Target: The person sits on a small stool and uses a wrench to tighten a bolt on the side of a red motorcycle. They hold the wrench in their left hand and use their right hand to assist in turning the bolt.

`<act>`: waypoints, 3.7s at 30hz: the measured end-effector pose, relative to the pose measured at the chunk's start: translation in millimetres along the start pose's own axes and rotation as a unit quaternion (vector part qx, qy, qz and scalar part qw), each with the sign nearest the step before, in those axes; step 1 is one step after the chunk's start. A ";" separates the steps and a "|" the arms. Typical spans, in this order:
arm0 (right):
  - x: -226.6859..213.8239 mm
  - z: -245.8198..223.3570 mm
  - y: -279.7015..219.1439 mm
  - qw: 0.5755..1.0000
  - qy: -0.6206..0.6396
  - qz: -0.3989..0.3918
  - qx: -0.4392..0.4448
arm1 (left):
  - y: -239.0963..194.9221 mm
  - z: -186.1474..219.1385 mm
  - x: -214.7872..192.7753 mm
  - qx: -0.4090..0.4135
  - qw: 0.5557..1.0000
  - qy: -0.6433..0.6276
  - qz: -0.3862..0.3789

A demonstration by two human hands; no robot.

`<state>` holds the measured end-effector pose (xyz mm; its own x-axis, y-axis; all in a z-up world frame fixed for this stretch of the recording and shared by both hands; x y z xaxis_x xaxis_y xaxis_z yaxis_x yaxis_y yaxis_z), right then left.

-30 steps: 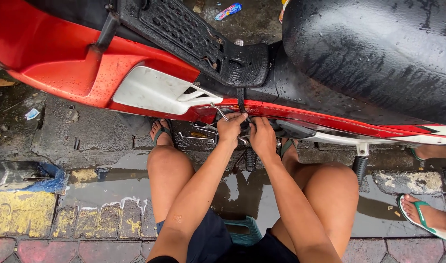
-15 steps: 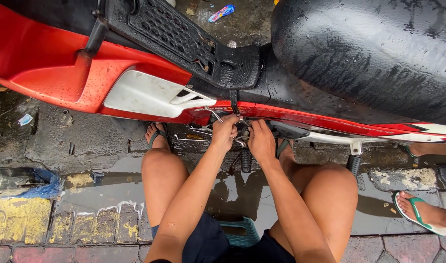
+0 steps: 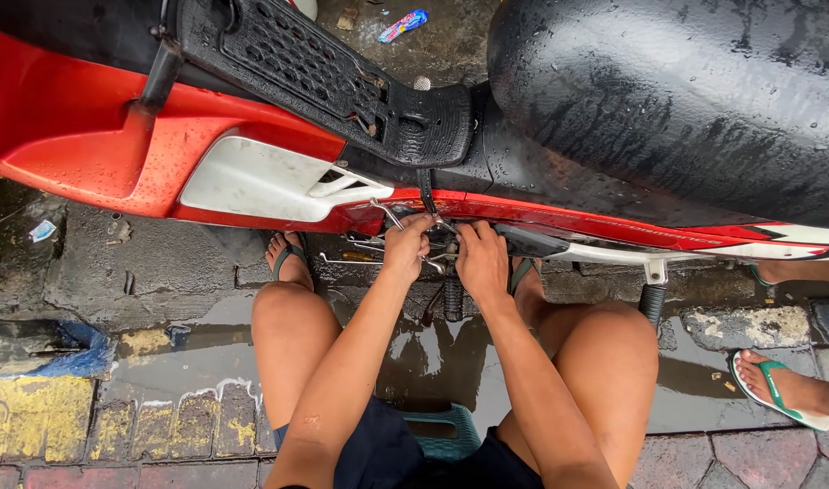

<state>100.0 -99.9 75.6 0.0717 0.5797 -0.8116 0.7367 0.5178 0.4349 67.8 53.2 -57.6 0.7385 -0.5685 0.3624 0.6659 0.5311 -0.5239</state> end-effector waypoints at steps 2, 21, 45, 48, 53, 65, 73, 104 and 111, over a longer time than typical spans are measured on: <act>4.8 1.8 0.7 1.000 -0.009 0.006 -0.002 | -0.6 -0.4 -0.7 0.001 1.000 -0.007 0.001; 38.8 11.4 -3.2 0.994 -0.090 0.022 0.058 | -2.7 8.8 -7.2 0.024 0.998 -0.056 0.001; 87.5 40.6 -18.1 0.921 0.218 -0.068 0.317 | -39.4 45.0 -14.0 0.042 0.999 -0.002 -0.010; 101.8 41.8 -25.2 0.901 0.245 -0.059 0.353 | -44.7 54.1 -26.7 0.041 0.999 -0.004 -0.009; 147.2 49.9 -38.6 0.869 0.294 -0.020 0.397 | -67.9 75.6 -47.0 0.050 0.999 -0.009 -0.008; 150.5 -27.9 -18.4 0.595 0.664 0.063 0.449 | -112.6 115.8 -99.7 0.112 0.993 0.030 0.019; 149.4 -19.7 -32.6 0.636 0.642 0.040 0.427 | -110.3 120.6 -101.9 0.131 0.990 0.054 0.019; -36.3 -33.2 24.8 0.969 -0.009 -0.228 -0.101 | -61.2 28.8 7.2 -0.007 0.998 0.021 -0.054; -37.7 -44.6 27.7 0.977 0.046 -0.197 -0.074 | -70.1 28.5 4.8 -0.022 1.000 -0.013 -0.003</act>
<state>87.7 -79.3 135.6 -0.2636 0.3687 -0.8914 0.5889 0.7934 0.1540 27.7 31.2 2.8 0.7371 -0.5555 0.3850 0.6658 0.4988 -0.5550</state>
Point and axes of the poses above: each hand's wrist, its own y-axis towards the middle knuckle, its own x-axis out of the palm, z = x × y, the point moved 10 cm from there along y, towards the middle knuckle, and after that the axes turned 2 degrees about y, right-handed, at the moved point
